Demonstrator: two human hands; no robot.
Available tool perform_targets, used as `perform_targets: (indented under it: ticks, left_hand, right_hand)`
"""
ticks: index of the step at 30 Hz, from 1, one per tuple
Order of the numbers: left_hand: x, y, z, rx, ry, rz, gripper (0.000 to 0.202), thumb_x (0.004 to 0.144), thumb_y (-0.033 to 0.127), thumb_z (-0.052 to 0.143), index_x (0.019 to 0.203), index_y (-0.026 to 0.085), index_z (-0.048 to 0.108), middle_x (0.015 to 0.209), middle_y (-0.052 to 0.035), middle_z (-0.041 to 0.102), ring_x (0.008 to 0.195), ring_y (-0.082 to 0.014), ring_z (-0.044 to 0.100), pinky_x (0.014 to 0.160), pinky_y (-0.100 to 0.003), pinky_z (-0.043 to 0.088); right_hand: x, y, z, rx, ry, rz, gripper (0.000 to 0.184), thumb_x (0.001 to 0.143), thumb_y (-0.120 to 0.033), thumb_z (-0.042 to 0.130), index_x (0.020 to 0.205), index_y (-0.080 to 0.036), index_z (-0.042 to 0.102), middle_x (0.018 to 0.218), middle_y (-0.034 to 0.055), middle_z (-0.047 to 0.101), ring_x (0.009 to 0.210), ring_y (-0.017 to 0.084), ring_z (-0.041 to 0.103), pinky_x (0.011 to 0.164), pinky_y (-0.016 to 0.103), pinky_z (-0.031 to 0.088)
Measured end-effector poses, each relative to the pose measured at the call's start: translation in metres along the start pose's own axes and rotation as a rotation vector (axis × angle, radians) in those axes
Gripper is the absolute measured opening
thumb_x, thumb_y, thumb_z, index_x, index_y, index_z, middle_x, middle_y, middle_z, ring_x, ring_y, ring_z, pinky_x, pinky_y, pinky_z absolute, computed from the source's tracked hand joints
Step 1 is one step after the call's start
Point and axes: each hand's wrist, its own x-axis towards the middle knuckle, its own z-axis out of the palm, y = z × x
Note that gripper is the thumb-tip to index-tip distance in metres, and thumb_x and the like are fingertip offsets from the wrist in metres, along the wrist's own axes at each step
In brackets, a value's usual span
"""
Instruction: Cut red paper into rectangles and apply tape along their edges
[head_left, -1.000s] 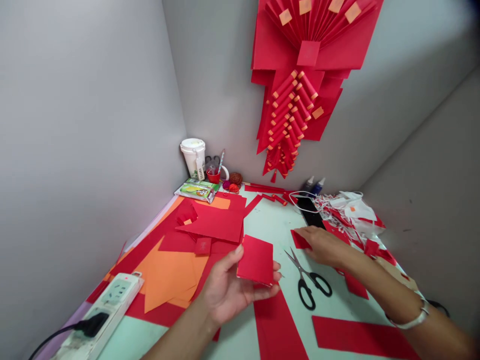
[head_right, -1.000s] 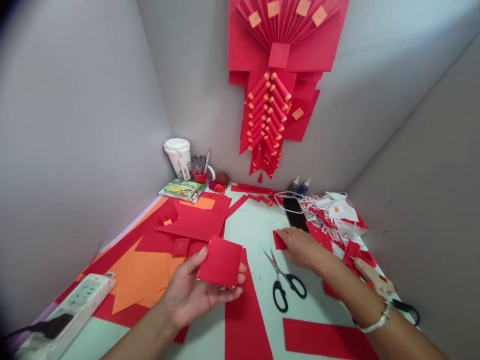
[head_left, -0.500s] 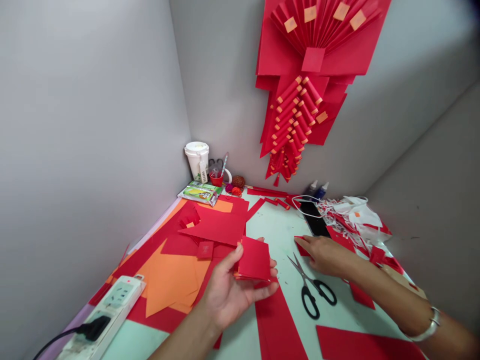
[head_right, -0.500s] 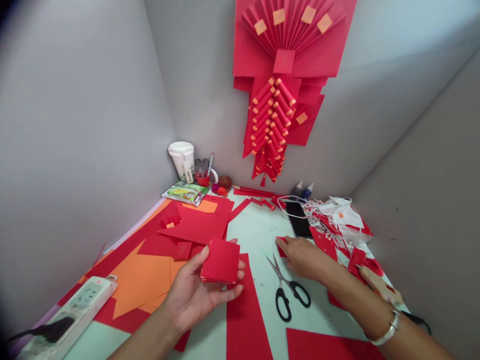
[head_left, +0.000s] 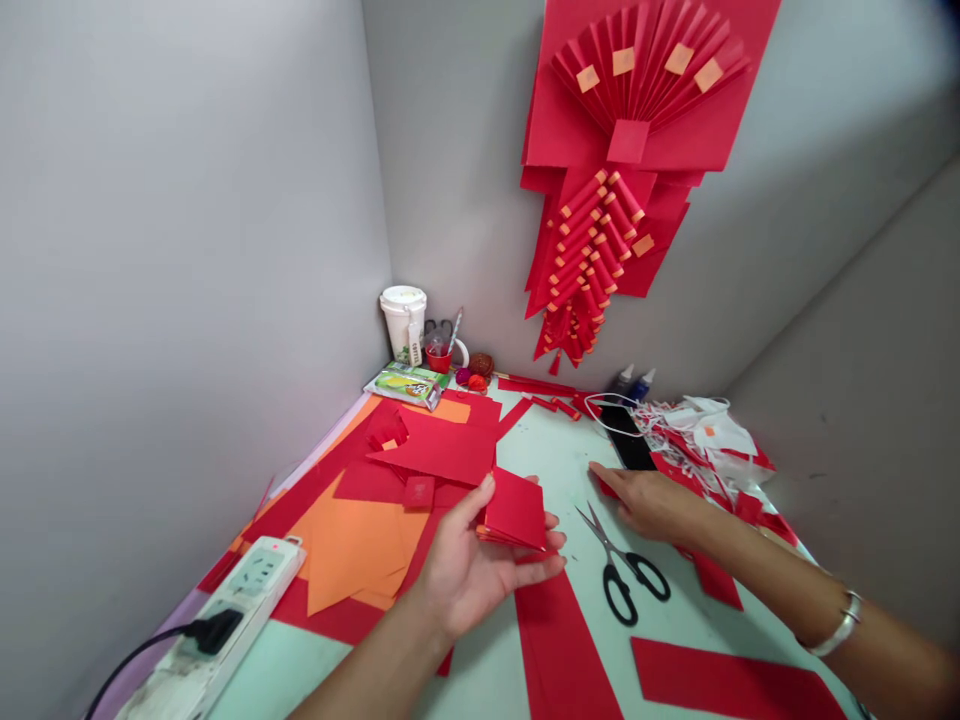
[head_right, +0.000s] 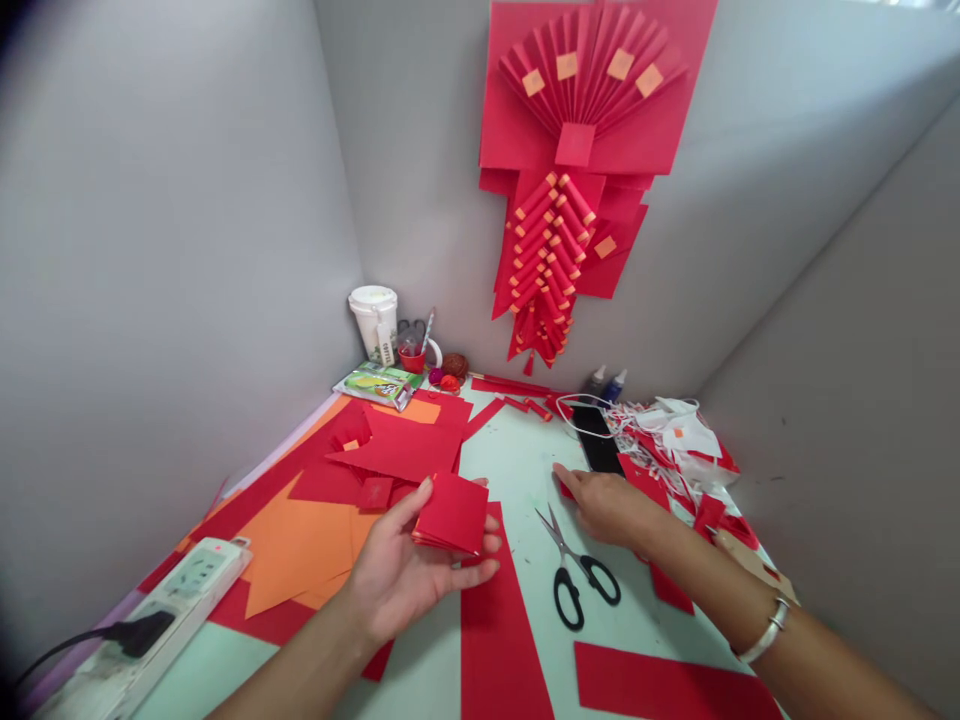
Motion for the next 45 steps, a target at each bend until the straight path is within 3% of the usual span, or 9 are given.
perform_targets:
  ticks: [4, 9, 14, 18, 24, 27, 35, 42, 45]
  left_hand:
    - [-0.001, -0.001, 0.000, 0.018, -0.006, 0.009, 0.058, 0.090, 0.047, 0.052, 0.127, 0.002, 0.053, 0.107, -0.0248, 0.065, 0.093, -0.0318, 0.064, 0.090, -0.048, 0.046]
    - [0.000, -0.005, 0.002, 0.029, 0.016, 0.013, 0.057, 0.092, 0.047, 0.050, 0.122, -0.001, 0.056, 0.104, -0.0252, 0.066, 0.092, -0.0314, 0.065, 0.092, -0.048, 0.045]
    - [0.000, -0.013, 0.002, 0.073, -0.013, 0.020, 0.043, 0.094, 0.041, 0.047, 0.111, 0.005, 0.063, 0.100, -0.0192, 0.069, 0.091, -0.0281, 0.066, 0.091, -0.047, 0.046]
    - [0.003, -0.020, -0.002, 0.045, -0.042, 0.012, 0.033, 0.095, 0.039, 0.049, 0.106, 0.012, 0.066, 0.098, -0.0103, 0.070, 0.092, -0.0213, 0.065, 0.086, -0.034, 0.047]
    - [0.005, -0.026, 0.001, 0.034, -0.125, 0.031, 0.042, 0.096, 0.046, 0.047, 0.110, 0.011, 0.066, 0.107, -0.0124, 0.069, 0.107, -0.0239, 0.062, 0.098, -0.033, 0.041]
    - [0.002, -0.027, 0.004, 0.125, -0.079, -0.010, 0.047, 0.095, 0.049, 0.046, 0.118, 0.012, 0.063, 0.109, -0.0132, 0.069, 0.109, -0.0257, 0.062, 0.098, -0.035, 0.040]
    - [0.001, -0.036, 0.000, 0.339, -0.001, 0.097, 0.033, 0.090, 0.030, 0.053, 0.102, 0.005, 0.070, 0.082, -0.0160, 0.073, 0.085, -0.0294, 0.068, 0.077, -0.036, 0.048]
    - [-0.001, -0.038, 0.002, 0.420, -0.016, 0.098, 0.029, 0.086, 0.025, 0.054, 0.098, 0.004, 0.071, 0.085, -0.0172, 0.073, 0.088, -0.0316, 0.068, 0.079, -0.038, 0.048]
    - [-0.002, -0.040, 0.001, 0.397, -0.036, 0.091, 0.029, 0.086, 0.024, 0.057, 0.103, 0.005, 0.070, 0.091, -0.0173, 0.073, 0.091, -0.0310, 0.068, 0.078, -0.036, 0.048]
  right_hand:
    - [0.000, -0.002, -0.005, 0.014, 0.090, 0.115, 0.050, 0.082, -0.011, 0.045, 0.131, -0.011, 0.055, 0.085, 0.0119, 0.076, 0.067, 0.024, 0.071, 0.059, 0.029, 0.048]
    - [-0.019, -0.048, -0.034, 0.072, 0.344, 0.237, 0.049, 0.092, -0.017, 0.035, 0.140, -0.014, 0.045, 0.119, 0.0133, 0.069, 0.090, 0.025, 0.072, 0.072, 0.034, 0.056]
    - [-0.039, -0.134, -0.051, 0.298, 0.725, -0.032, 0.053, 0.090, -0.010, 0.038, 0.143, -0.017, 0.041, 0.129, 0.0094, 0.063, 0.114, 0.019, 0.063, 0.093, 0.032, 0.055]
    - [-0.036, -0.171, -0.041, 0.338, 0.742, -0.089, 0.062, 0.087, -0.004, 0.037, 0.147, -0.017, 0.035, 0.133, 0.0129, 0.060, 0.123, 0.022, 0.056, 0.098, 0.041, 0.053]
    - [-0.034, -0.172, -0.033, 0.373, 0.710, -0.067, 0.046, 0.093, -0.013, 0.044, 0.139, -0.016, 0.048, 0.131, 0.0148, 0.061, 0.122, 0.027, 0.056, 0.098, 0.047, 0.051]
    - [-0.038, -0.168, -0.035, 0.395, 0.655, -0.107, 0.042, 0.093, -0.019, 0.048, 0.135, -0.016, 0.051, 0.132, 0.0152, 0.059, 0.122, 0.028, 0.055, 0.099, 0.048, 0.050]
    - [-0.046, -0.147, -0.030, 0.590, 0.563, -0.028, 0.070, 0.083, -0.032, 0.066, 0.145, -0.022, 0.035, 0.142, 0.0123, 0.048, 0.133, 0.031, 0.042, 0.106, 0.054, 0.039]
    - [-0.047, -0.144, -0.031, 0.760, 0.503, -0.017, 0.067, 0.079, -0.023, 0.065, 0.141, -0.028, 0.040, 0.143, 0.0099, 0.046, 0.132, 0.030, 0.043, 0.101, 0.049, 0.047]
    - [-0.050, -0.147, -0.033, 0.853, 0.489, 0.018, 0.068, 0.077, -0.021, 0.066, 0.140, -0.031, 0.041, 0.143, 0.0098, 0.044, 0.130, 0.031, 0.043, 0.088, 0.043, 0.057]
